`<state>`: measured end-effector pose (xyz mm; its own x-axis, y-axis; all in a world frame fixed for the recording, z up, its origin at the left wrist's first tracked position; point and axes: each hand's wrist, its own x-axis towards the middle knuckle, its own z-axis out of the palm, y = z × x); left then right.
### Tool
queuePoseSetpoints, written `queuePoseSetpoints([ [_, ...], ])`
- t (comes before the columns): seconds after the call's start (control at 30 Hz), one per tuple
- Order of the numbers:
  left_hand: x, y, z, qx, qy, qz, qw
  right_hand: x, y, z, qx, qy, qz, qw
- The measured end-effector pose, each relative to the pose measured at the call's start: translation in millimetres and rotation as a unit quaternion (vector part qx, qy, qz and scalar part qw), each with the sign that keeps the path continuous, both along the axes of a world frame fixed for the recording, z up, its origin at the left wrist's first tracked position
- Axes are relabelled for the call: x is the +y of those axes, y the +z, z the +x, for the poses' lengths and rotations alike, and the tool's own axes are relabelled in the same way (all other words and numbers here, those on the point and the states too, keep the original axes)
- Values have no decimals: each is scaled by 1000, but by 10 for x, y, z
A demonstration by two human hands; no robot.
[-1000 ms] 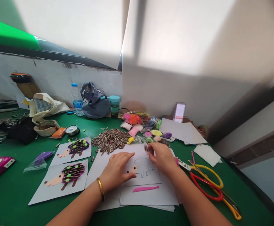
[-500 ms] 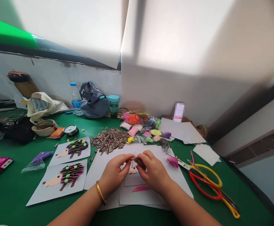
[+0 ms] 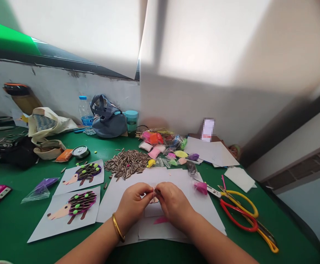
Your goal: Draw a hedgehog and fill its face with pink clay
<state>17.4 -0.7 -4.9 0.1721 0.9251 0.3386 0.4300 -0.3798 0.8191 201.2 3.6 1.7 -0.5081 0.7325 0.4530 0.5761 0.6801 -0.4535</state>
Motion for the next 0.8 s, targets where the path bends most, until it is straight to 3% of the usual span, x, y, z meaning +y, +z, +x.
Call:
queuePoseSetpoints([
  [0.17, -23, 45, 46, -18, 25, -8, 999, 7, 23, 36, 17, -15, -22, 999],
  [0.33, -16, 28, 45, -40, 31, -14, 999, 11, 62, 67, -37, -31, -31, 998],
  [0.63, -39, 23, -13, 74, -16, 62, 995, -29, 109, 78, -110, -36, -20, 993],
  [0.8, -63, 92, 3, 98, -21, 57, 993, -20, 121, 70, -114, -32, -32, 993],
])
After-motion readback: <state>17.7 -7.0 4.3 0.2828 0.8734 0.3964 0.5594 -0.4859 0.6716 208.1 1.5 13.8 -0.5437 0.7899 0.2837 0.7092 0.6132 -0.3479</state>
